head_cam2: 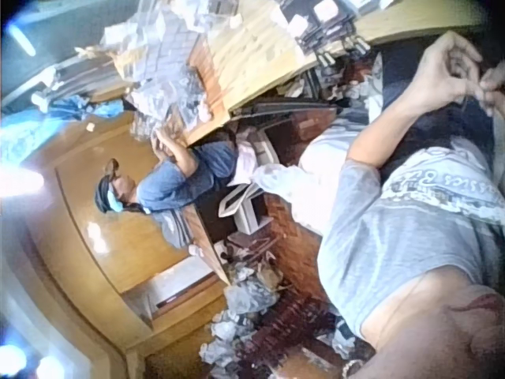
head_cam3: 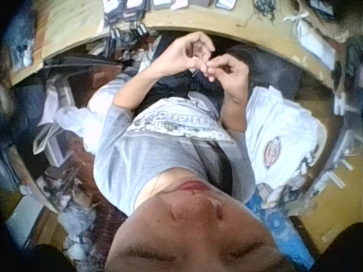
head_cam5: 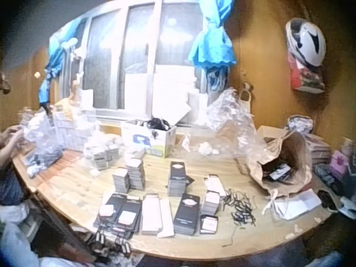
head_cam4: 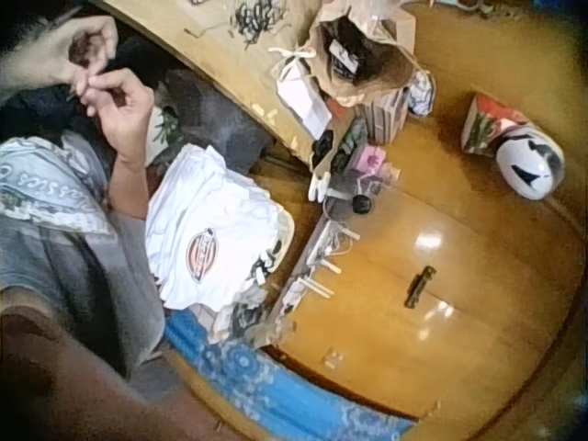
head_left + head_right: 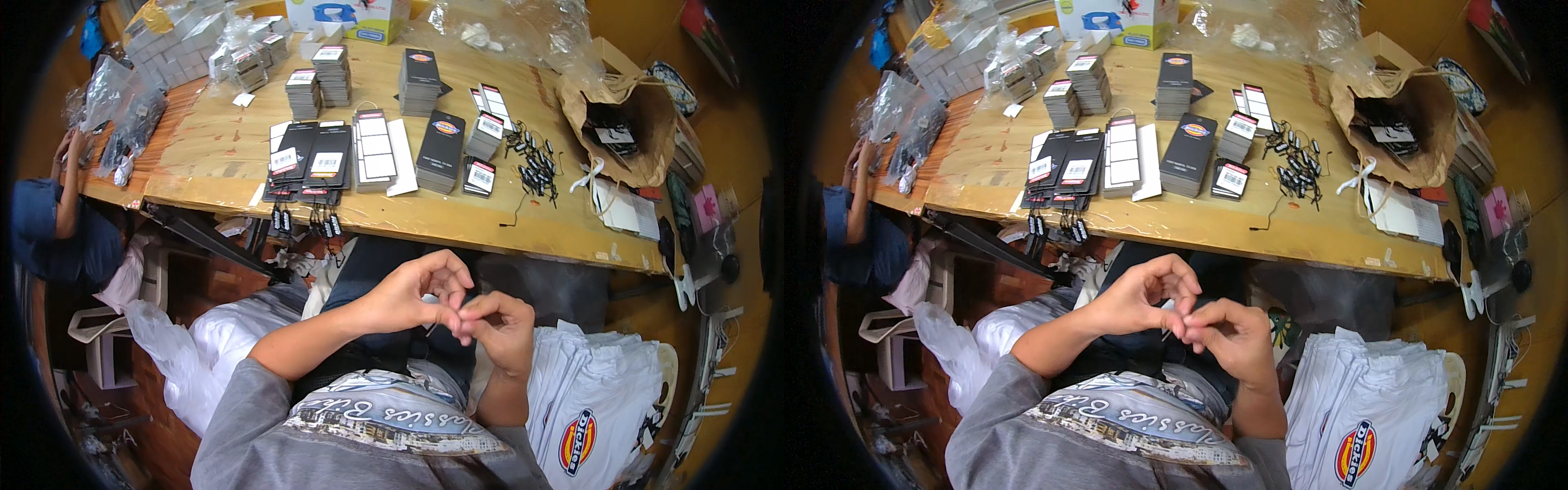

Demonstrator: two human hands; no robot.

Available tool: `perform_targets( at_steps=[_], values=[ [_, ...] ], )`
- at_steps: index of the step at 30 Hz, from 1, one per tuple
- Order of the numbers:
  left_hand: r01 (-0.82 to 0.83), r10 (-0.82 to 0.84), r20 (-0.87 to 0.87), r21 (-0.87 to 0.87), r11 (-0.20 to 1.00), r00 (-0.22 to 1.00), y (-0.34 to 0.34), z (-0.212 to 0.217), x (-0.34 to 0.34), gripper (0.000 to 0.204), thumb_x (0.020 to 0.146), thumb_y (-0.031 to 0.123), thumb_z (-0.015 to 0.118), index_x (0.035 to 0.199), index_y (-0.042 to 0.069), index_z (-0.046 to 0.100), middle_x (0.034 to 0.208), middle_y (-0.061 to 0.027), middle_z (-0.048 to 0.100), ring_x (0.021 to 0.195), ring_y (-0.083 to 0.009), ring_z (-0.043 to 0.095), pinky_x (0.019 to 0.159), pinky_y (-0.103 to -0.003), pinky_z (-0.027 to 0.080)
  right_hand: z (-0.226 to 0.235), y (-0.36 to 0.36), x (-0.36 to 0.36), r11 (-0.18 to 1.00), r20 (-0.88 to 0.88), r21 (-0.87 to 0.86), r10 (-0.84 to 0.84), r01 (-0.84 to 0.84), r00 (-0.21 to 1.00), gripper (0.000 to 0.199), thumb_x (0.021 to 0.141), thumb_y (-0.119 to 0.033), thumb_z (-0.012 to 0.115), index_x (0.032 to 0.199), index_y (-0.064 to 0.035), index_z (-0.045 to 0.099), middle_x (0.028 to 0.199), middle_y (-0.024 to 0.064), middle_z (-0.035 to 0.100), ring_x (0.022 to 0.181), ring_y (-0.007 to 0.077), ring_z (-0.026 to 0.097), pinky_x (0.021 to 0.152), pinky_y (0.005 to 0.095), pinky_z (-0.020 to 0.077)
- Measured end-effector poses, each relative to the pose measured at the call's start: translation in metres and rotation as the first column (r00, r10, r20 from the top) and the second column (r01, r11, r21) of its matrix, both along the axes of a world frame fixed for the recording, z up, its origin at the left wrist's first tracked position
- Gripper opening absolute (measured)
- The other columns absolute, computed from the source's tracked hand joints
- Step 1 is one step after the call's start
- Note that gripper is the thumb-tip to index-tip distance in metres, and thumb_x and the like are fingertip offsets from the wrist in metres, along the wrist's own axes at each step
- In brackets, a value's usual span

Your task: The person repeatedly picks up small black tags and plastic fasteners, inserts the fasteners into the tags, and places the assembled units on the table. The process is performed one at a time with both hands.

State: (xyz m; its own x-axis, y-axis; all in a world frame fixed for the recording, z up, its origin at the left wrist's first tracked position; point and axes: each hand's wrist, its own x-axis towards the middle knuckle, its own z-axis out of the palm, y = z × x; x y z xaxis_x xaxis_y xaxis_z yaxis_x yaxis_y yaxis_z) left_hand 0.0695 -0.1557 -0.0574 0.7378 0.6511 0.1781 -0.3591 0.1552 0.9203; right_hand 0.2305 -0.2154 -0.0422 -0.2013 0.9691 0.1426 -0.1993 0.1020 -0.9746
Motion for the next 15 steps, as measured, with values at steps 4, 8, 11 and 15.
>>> perform_targets(
  at_steps=[4,8,11,15],
  values=[
    [0.32,-0.314,0.13,-0.029,0.947,0.94,0.012,-0.016,-0.003,0.07,0.066,0.042,0.065,0.115,0.001,0.036,0.108,-0.0089,0.046,0.103,-0.0177,0.043,0.088,-0.03,0.031,0.024,-0.001,-0.001,0.993,0.249,0.073,0.073,-0.093,0.966,0.011,0.068,0.003,0.062,0.078,0.0021,0.06,0.063,0.0073,0.059,0.053,0.0099,0.055,0.048,0.0187,0.0419],
    [0.676,-0.683,0.011,-0.15,0.721,0.73,0.013,-0.015,-0.021,0.051,0.076,0.025,0.06,0.113,-0.003,0.04,0.096,-0.0072,0.056,0.091,-0.0125,0.049,0.08,-0.025,0.037,0.054,0.003,-0.003,0.97,0.314,0.201,0.067,-0.135,0.947,0.01,0.066,0.003,0.063,0.075,0.0032,0.059,0.065,0.0094,0.06,0.058,0.0127,0.058,0.051,0.0198,0.0429],
    [0.441,-0.426,-0.164,0.068,0.895,0.89,0.004,-0.002,-0.043,0.03,0.069,0.014,0.067,0.091,-0.002,0.056,0.086,-0.0066,0.059,0.08,-0.0115,0.052,0.07,-0.025,0.042,0.065,0.005,-0.005,0.943,0.384,0.273,0.074,-0.19,0.92,0.012,0.065,0.003,0.064,0.076,0.0028,0.058,0.067,0.0106,0.06,0.058,0.0146,0.058,0.051,0.021,0.0431],
    [-0.17,0.348,-0.111,0.71,0.683,0.931,0.003,0.048,-0.095,0.015,0.064,0.011,0.068,0.075,0.003,0.062,0.074,-0.0055,0.061,0.073,-0.0183,0.054,0.066,-0.027,0.041,0.074,0.005,-0.024,0.918,0.37,0.333,0.08,-0.213,0.925,0.014,0.065,0.003,0.064,0.078,0.0018,0.059,0.071,0.0113,0.06,0.059,0.0186,0.059,0.051,0.0228,0.0442]
  ],
)
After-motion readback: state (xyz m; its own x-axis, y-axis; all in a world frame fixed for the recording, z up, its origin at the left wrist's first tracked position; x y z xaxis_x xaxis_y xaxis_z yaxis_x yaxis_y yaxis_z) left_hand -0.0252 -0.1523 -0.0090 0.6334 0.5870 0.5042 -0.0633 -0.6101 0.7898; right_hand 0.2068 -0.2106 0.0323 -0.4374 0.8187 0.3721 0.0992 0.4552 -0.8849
